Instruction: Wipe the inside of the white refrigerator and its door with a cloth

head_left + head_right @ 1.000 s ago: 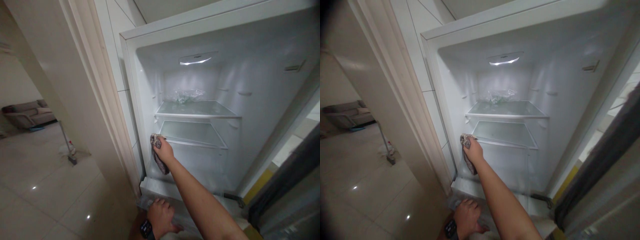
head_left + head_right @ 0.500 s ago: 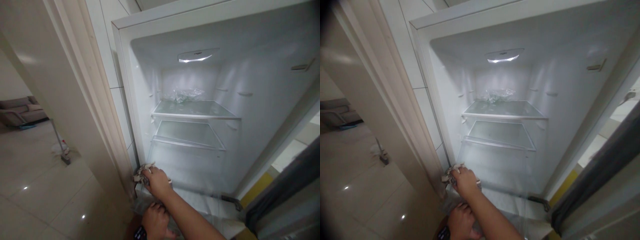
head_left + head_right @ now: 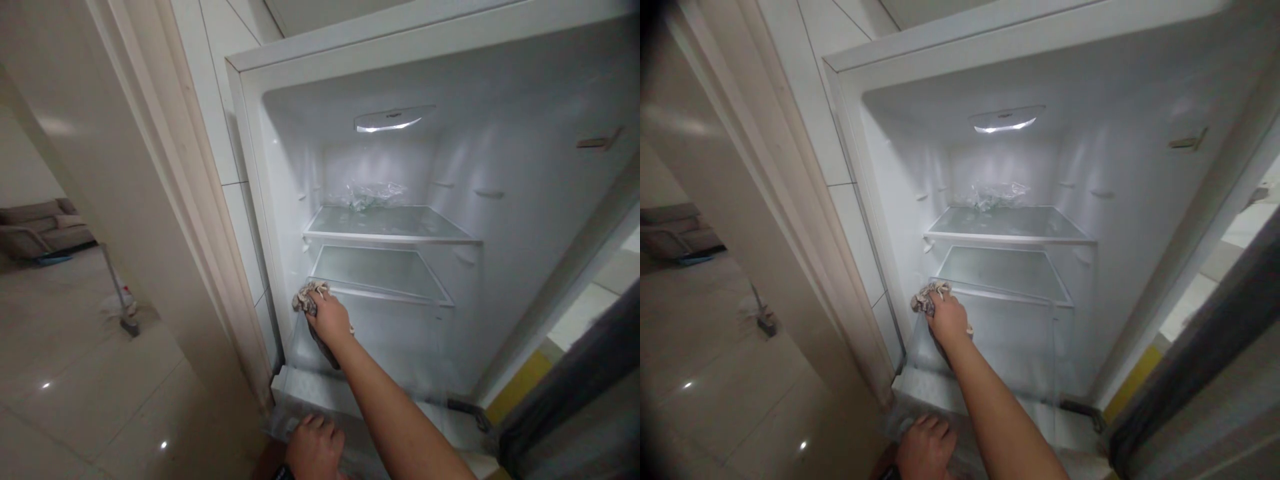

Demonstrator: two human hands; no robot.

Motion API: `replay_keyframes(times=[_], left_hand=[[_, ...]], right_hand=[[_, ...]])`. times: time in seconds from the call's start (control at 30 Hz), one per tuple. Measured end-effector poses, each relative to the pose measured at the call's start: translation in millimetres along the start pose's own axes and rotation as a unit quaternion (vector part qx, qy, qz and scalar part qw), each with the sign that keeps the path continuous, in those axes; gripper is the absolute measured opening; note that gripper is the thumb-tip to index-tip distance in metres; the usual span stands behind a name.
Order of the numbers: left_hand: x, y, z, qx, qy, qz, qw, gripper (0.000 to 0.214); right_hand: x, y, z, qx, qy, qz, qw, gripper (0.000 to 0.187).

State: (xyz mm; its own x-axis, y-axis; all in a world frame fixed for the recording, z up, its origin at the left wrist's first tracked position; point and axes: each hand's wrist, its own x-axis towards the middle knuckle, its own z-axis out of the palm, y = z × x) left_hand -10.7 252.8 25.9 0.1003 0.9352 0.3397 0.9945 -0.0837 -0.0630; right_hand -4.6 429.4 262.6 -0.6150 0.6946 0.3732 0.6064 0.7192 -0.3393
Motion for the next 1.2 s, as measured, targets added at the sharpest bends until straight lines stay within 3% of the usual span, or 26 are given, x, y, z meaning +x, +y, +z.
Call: replay_keyframes(times=[0.2, 0.33, 0.4, 0.47, 0.57, 0.7, 0.8, 0.9, 1.0, 1.1, 1.2], left_hand=[[-7.0, 6.0, -5.9, -0.019, 0.026, -0.005, 0.999, 0.078], [-17.1, 10.8, 4.5, -0.006, 0.096, 0.016, 0.995, 0.083], [-26.1, 13.0, 12.9, 0.005, 0.131, 0.034, 0.991, 0.073], [-34.7, 14.7, 18.6, 0.015, 0.146, 0.048, 0.988, 0.049], [-40.0, 17.4, 16.1, 0.009, 0.098, 0.055, 0.994, 0.024], [-30.9, 23.9, -8.5, -0.021, -0.030, 0.020, 0.999, 0.018], [-18.8, 29.1, -36.6, -0.049, -0.127, -0.002, 0.991, 0.023], [-7.2, 33.6, -67.5, -0.081, -0.207, -0.026, 0.975, 0.053], [1.5, 38.8, -93.2, -0.106, -0.242, -0.064, 0.962, 0.077], [5.5, 43.6, -103.2, -0.120, -0.264, -0.084, 0.953, 0.082], [4.5, 45.1, -92.3, -0.116, -0.268, -0.084, 0.953, 0.084]], right_hand=[[-58.1, 22.9, 4.4, 0.056, -0.033, 0.007, 0.998, 0.054], [-117.6, 55.1, -3.4, 0.151, -0.005, 0.058, 0.987, 0.053], [-149.5, 74.8, -9.1, 0.204, 0.003, 0.073, 0.976, 0.051], [-178.7, 94.9, -15.1, 0.249, 0.012, 0.099, 0.963, 0.050], [-212.6, 119.4, -22.3, 0.285, 0.040, 0.161, 0.944, 0.051], [-238.7, 133.9, -27.2, 0.294, 0.053, 0.195, 0.934, 0.054], [-245.1, 137.1, -33.0, 0.290, 0.061, 0.211, 0.931, 0.056], [-236.6, 134.6, -44.5, 0.254, 0.048, 0.218, 0.941, 0.057], [-212.4, 117.9, -55.2, 0.182, -0.003, 0.155, 0.971, 0.051], [-180.2, 85.9, -51.9, 0.104, -0.056, 0.066, 0.991, 0.052], [-148.4, 55.5, -30.9, -0.006, -0.119, -0.012, 0.993, 0.052]])
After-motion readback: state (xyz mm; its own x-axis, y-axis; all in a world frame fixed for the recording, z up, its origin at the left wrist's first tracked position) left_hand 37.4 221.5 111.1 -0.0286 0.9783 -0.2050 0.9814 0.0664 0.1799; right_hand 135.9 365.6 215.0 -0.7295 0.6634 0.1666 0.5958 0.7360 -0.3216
